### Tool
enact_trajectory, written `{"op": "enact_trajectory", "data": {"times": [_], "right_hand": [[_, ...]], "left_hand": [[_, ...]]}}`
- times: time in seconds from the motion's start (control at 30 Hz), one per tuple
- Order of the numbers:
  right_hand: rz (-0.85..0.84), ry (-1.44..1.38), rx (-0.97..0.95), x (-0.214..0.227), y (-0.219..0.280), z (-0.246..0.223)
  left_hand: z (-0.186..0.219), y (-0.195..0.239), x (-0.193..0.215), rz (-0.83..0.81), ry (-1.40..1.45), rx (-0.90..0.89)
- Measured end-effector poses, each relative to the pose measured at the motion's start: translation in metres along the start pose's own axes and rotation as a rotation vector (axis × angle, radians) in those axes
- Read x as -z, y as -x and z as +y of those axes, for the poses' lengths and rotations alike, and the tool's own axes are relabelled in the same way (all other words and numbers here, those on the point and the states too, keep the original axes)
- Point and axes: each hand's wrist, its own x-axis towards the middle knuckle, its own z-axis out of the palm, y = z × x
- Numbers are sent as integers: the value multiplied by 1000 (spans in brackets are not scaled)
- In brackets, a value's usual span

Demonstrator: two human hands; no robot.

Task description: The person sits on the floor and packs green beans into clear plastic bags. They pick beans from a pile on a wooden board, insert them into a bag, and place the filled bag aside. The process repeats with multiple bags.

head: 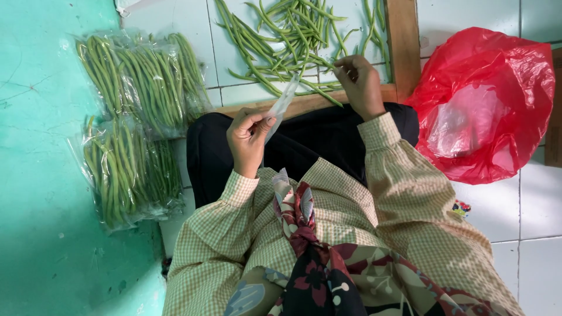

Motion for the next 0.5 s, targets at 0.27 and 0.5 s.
{"op": "enact_trajectory", "data": {"times": [0.27, 0.5], "right_hand": [[-278, 575, -99, -80, 26, 134], [-251, 567, 38, -78, 19, 157]], "left_hand": [[10, 3, 14, 44, 37, 106], [15, 2, 12, 48, 107, 191]]}}
